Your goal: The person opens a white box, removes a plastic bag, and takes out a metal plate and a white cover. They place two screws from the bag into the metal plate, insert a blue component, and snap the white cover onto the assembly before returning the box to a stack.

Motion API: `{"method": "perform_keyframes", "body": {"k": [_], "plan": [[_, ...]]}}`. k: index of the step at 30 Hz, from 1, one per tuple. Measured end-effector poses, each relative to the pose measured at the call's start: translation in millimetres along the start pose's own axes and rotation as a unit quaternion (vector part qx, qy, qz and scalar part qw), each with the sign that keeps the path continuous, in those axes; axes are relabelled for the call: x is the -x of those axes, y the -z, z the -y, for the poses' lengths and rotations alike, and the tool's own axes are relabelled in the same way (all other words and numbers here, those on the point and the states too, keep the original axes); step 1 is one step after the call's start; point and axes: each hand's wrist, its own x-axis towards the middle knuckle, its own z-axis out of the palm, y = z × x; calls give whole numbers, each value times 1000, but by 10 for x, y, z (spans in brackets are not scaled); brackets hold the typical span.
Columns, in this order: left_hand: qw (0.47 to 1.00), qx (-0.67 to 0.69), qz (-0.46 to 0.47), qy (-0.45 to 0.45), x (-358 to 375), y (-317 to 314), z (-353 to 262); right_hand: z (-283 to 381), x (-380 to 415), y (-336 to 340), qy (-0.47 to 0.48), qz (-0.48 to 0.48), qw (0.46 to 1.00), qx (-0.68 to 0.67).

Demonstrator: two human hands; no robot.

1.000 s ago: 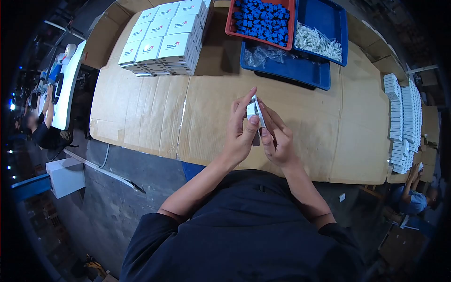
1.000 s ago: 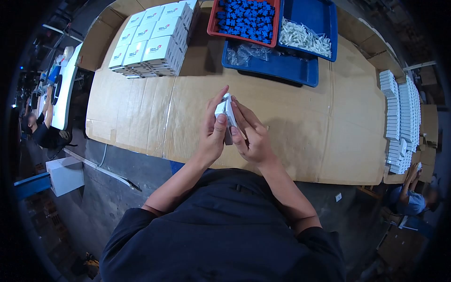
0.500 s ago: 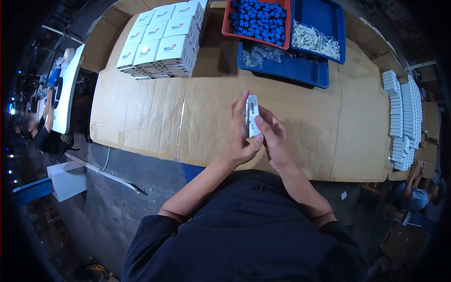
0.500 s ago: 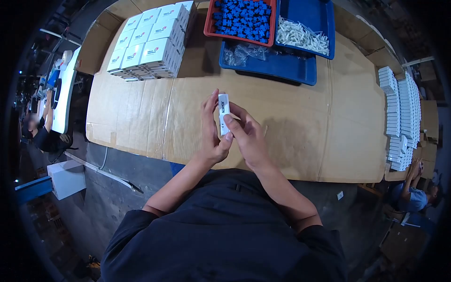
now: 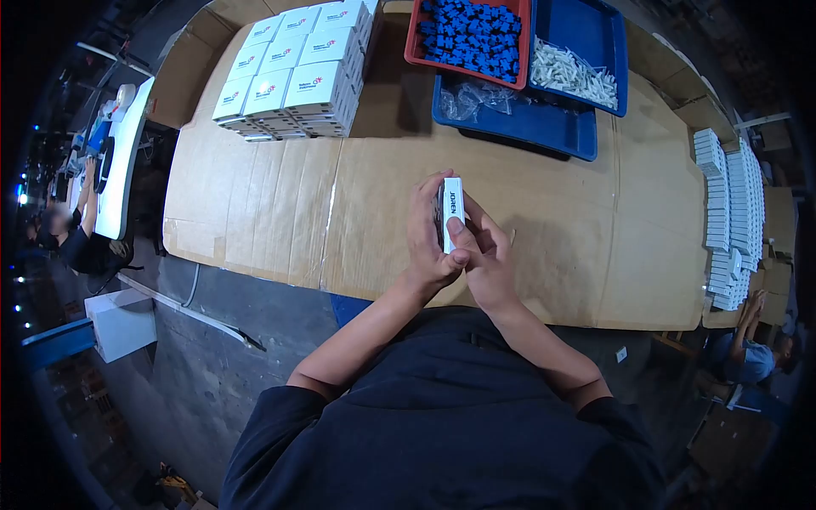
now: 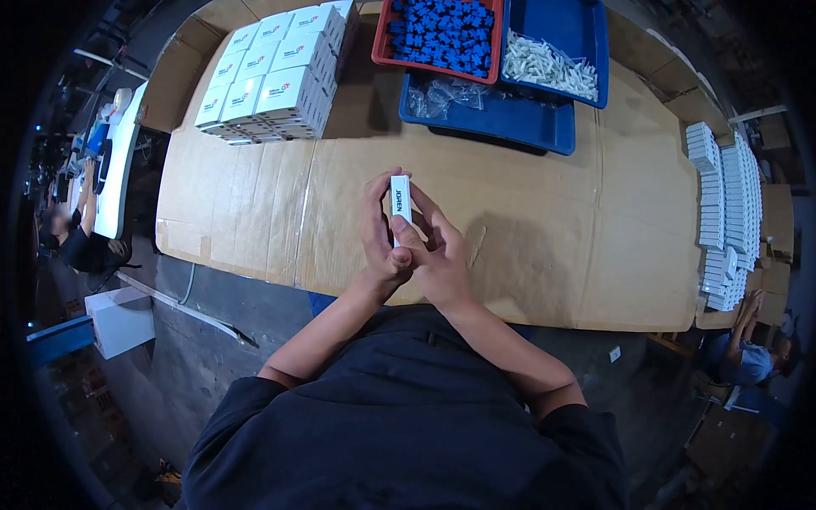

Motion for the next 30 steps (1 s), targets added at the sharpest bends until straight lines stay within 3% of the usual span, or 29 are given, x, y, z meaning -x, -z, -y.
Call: {"method": "perform_keyframes", "body": {"k": [3, 9, 30], "plan": [[1000, 12, -18, 16, 29, -9, 34, -65, -46, -9, 42, -7, 998, 53], [998, 48, -48, 13, 30, -45, 27, 6, 61, -52, 39, 3, 997, 69], [999, 29, -12, 29, 27, -15, -125, 71, 159, -11, 70, 10, 981, 180]]}}
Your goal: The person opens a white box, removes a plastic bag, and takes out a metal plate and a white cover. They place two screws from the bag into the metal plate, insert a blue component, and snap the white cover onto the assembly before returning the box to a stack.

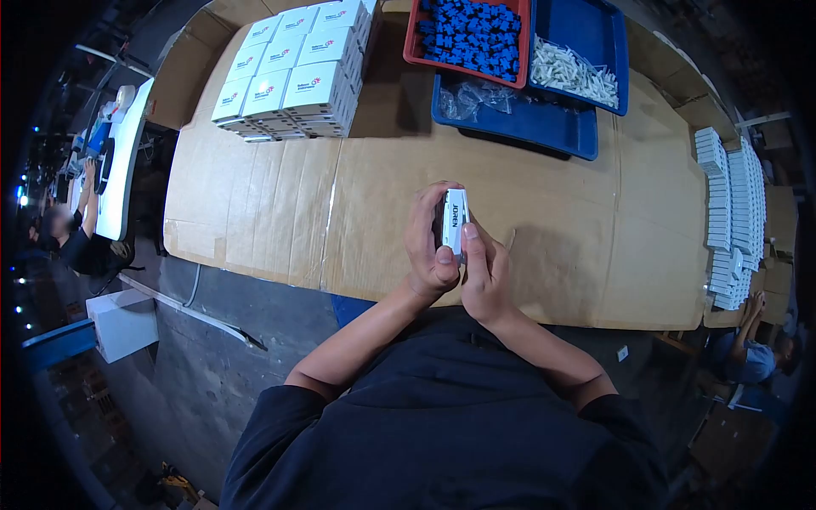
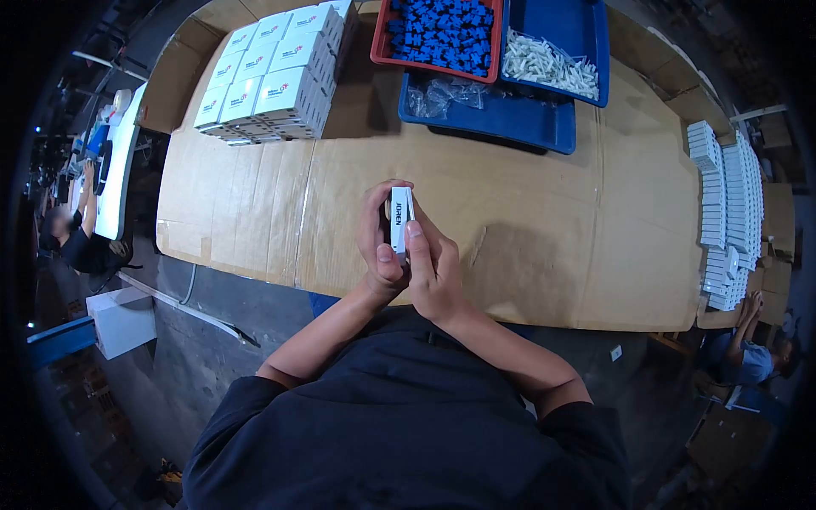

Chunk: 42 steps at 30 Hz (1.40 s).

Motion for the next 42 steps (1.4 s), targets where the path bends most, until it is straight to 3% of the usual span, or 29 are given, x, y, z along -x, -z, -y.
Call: {"method": "perform_keyframes", "body": {"k": [9, 20, 24, 27, 32, 34, 37, 42], "plan": [[998, 15, -22, -65, 27, -16, 75, 59, 16, -10, 5, 2, 1000, -9], [997, 10, -28, -77, 33, -2, 5, 65, 86, -14, 27, 14, 1000, 6], [995, 74, -46, -40, 4, -23, 23, -21, 4, -32, 73, 5, 993, -93], [999, 26, -19, -40, -8, -24, 62, 28, -51, 30, 8, 35, 998, -59], [996, -65, 38, -46, -54, 52, -10, 44, -158, -12, -72, -24, 970, -233], [998, -48, 33, -9, -56, 47, -49, 16, -160, -30, -74, -28, 971, -226], [996, -66, 34, -56, -70, 25, -19, -28, -145, -43, -62, -30, 974, -217], [995, -88, 38, -21, -133, 23, -119, -39, -117, -70, -52, -59, 974, -210]]}}
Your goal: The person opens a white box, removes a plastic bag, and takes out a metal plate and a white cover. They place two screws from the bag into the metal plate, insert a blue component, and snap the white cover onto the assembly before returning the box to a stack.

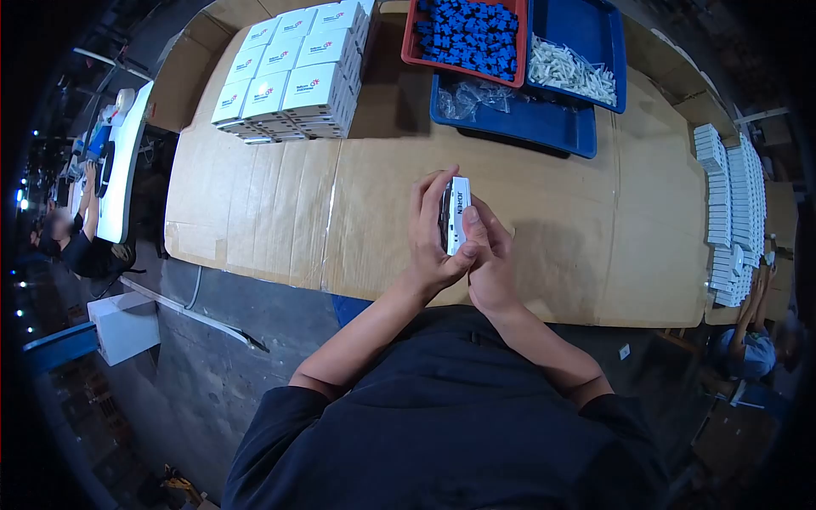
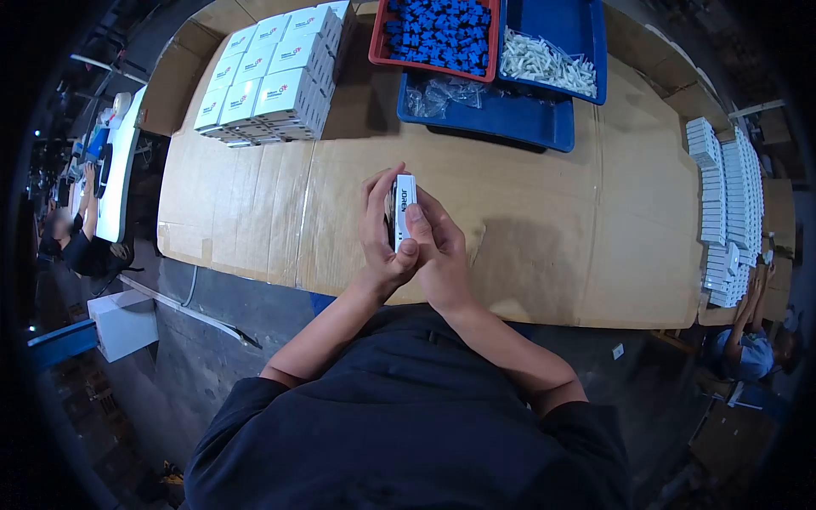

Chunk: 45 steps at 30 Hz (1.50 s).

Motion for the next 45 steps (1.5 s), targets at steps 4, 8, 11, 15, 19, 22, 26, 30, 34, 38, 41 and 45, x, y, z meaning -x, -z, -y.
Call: {"method": "perform_keyframes", "body": {"k": [4, 8, 11, 15, 19, 22, 26, 30, 34, 38, 41, 45], "plan": [[999, 27, -7, -26, -6, -22, 72, -26, 47, 40, 17, -22, 996, 87], [999, 28, -14, -41, -8, -41, 61, -2, 88, 58, 32, -21, 990, 138], [999, 34, -14, -39, 2, -52, 51, -41, 101, 128, 25, -18, 986, 166], [999, 34, -14, -37, 30, -52, 61, 37, 112, 40, 31, -26, 986, 164], [998, 45, -21, -27, 66, -54, 54, 87, 133, 22, 29, -23, 981, 189], [998, 42, -24, -27, 90, -52, 82, 142, 134, -99, 38, -51, 982, 176], [999, 45, -20, -13, 93, -26, 64, 131, 144, -90, 28, -56, 983, 175], [999, 46, -19, -11, 136, -28, 79, 121, 175, -21, 12, -26, 980, 195], [998, 52, -30, -15, 159, -48, 94, 119, 192, -15, 17, -17, 980, 197], [999, 38, -25, -10, 159, -42, 66, 58, 182, 24, 8, -3, 982, 189], [998, 52, -24, 16, 93, -74, 94, -3, 51, 64, 28, 4, 990, 139], [989, 124, 29, 71, 67, -67, 163, 30, -78, 275, -2, 53, 979, 198]]}}
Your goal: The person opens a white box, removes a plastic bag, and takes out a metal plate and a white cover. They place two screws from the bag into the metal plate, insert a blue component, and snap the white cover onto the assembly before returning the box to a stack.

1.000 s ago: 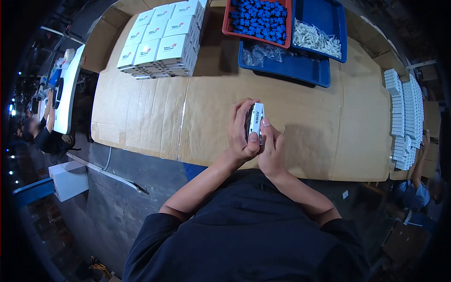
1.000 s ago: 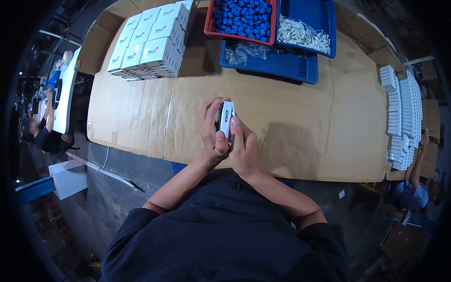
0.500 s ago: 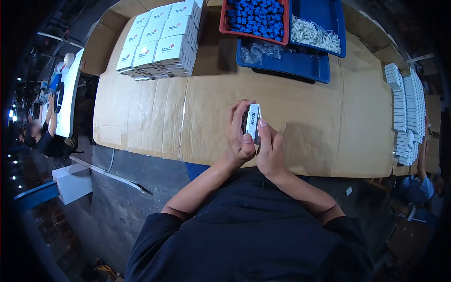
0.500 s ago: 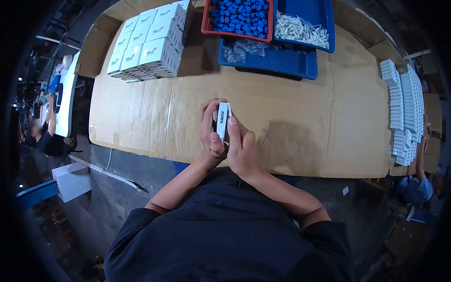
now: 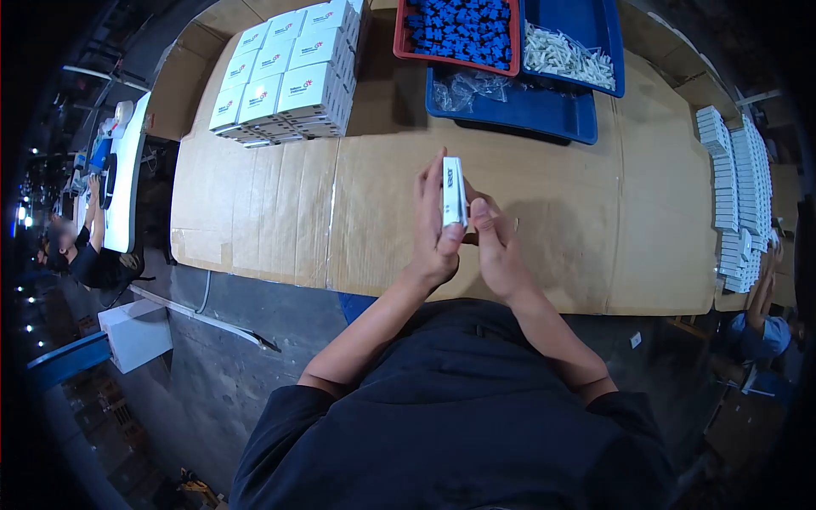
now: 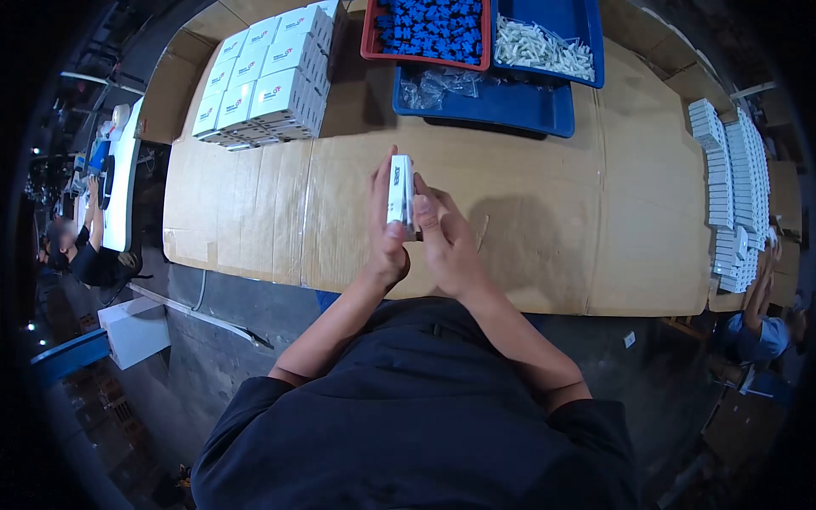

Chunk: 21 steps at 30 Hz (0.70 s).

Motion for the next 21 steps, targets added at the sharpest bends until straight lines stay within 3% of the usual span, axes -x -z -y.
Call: {"method": "perform_keyframes", "body": {"k": [3, 5, 7, 11, 15, 21], "plan": [[997, -1, 67, 43, 10, 21, -63, 81, -13, 204, -12, 55, 998, 4], [976, 137, 5, 170, 17, -3, -155, 231, -9, 331, -51, 100, 991, 72], [935, 246, -35, 253, -10, -11, -85, 234, 14, 322, 27, 68, 981, 181], [867, 296, 46, 397, -14, -3, -224, 74, -48, 385, 193, 23, 927, 321], [826, 322, 52, 459, -28, -53, -546, 22, -155, 449, 328, 14, 883, 336], [816, 364, 74, 443, 51, -97, -486, -62, -296, 498, 433, 22, 842, 323]]}}
